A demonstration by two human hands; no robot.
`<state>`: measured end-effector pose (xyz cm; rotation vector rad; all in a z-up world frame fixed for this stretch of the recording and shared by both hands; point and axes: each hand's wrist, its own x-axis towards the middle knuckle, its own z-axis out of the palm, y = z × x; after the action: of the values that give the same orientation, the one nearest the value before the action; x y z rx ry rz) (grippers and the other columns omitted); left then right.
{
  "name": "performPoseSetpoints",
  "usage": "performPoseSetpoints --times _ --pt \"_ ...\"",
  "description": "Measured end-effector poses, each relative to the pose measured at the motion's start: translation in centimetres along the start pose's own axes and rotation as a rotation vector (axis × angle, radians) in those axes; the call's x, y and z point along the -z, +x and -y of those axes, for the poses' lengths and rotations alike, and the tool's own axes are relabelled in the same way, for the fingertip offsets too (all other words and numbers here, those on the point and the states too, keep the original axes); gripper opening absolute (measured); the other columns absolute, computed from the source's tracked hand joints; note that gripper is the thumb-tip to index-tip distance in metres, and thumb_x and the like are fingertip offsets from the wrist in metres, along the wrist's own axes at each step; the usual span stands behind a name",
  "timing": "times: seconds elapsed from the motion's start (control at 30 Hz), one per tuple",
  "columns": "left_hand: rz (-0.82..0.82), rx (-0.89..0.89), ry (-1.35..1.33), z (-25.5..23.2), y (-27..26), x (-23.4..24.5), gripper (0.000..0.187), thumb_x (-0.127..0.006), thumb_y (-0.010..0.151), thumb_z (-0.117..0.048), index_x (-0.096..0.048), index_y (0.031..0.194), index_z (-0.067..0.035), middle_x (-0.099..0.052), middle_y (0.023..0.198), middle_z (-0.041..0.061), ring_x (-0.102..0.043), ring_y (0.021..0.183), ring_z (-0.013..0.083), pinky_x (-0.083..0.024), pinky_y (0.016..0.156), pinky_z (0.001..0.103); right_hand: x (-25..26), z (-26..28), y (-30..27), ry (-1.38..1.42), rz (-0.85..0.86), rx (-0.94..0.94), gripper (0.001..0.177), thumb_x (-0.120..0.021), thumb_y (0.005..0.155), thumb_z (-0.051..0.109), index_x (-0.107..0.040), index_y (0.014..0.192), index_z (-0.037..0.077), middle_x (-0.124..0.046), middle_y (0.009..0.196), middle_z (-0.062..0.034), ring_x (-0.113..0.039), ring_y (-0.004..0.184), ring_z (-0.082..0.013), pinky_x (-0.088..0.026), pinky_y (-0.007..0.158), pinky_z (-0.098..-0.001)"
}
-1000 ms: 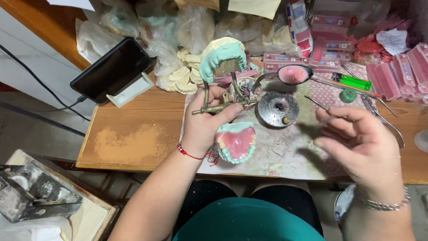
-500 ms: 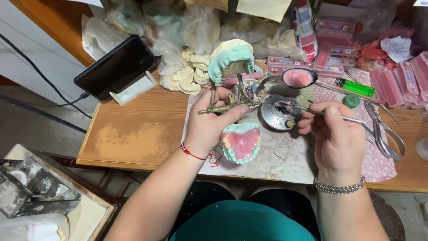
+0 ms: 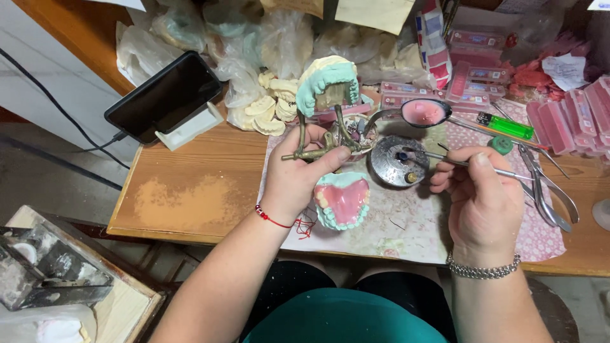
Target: Working on dental models by applying liquid and using a dental tool for adjustments.
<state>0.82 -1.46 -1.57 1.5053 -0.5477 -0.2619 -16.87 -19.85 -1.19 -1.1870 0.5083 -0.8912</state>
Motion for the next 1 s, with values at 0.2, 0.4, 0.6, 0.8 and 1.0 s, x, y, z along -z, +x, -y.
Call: performPoseSetpoints --times 0.2,0.4,0.6,0.8,1.0 --pt "0.020 -0.009 0.014 -0.15 0.08 0.01 0.032 -0.088 0.079 -0.021 -0.067 0.103 -0.013 -0.072 0.095 -0.002 -0.068 0.082 0.0085 -0.057 0.076 0.025 0.13 -0.09 -0.02 -0.006 -0.025 -0.011 0.029 -0.062 0.103 0.033 -0.067 0.104 0.005 -0.067 0.083 -0.0146 -0.065 0.062 -0.0188 -0.057 0.059 -0.0234" --pt "0.000 0.002 0.017 -0.21 0.09 0.01 0.033 -0.089 0.078 -0.021 -0.067 0.101 -0.013 -0.069 0.097 -0.003 -0.064 0.082 0.0081 -0.055 0.074 0.024 0.34 -0.18 -0.01 -0.014 -0.007 0.014 0.033 -0.063 0.104 0.037 -0.067 0.105 0.004 -0.065 0.082 -0.0149 -0.065 0.066 -0.0201 -0.058 0.061 -0.0245" --pt "0.021 0.008 -0.054 -0.31 0.02 -0.04 0.031 -0.088 0.080 -0.017 -0.066 0.102 -0.013 -0.070 0.091 -0.002 -0.065 0.077 0.0069 -0.056 0.071 0.023 0.33 -0.29 -0.04 -0.008 0.001 0.033 0.034 -0.064 0.102 0.039 -0.066 0.105 0.005 -0.065 0.082 -0.0131 -0.065 0.067 -0.0199 -0.057 0.061 -0.0246" --pt "0.008 0.000 -0.026 -0.16 0.05 -0.01 0.032 -0.089 0.079 -0.019 -0.067 0.101 -0.013 -0.068 0.094 -0.004 -0.063 0.079 0.0068 -0.055 0.073 0.023 0.34 -0.33 -0.06 -0.014 -0.007 0.032 0.034 -0.063 0.104 0.038 -0.066 0.106 0.005 -0.063 0.082 -0.0134 -0.065 0.068 -0.0205 -0.057 0.062 -0.0245" --pt "0.025 -0.007 -0.038 -0.15 0.02 -0.03 0.031 -0.088 0.080 -0.018 -0.066 0.102 -0.013 -0.070 0.090 -0.003 -0.063 0.078 0.0064 -0.055 0.071 0.023 0.27 -0.24 -0.06 -0.021 -0.005 0.038 0.035 -0.064 0.103 0.040 -0.066 0.105 0.005 -0.064 0.082 -0.0128 -0.065 0.068 -0.0201 -0.058 0.061 -0.0246"
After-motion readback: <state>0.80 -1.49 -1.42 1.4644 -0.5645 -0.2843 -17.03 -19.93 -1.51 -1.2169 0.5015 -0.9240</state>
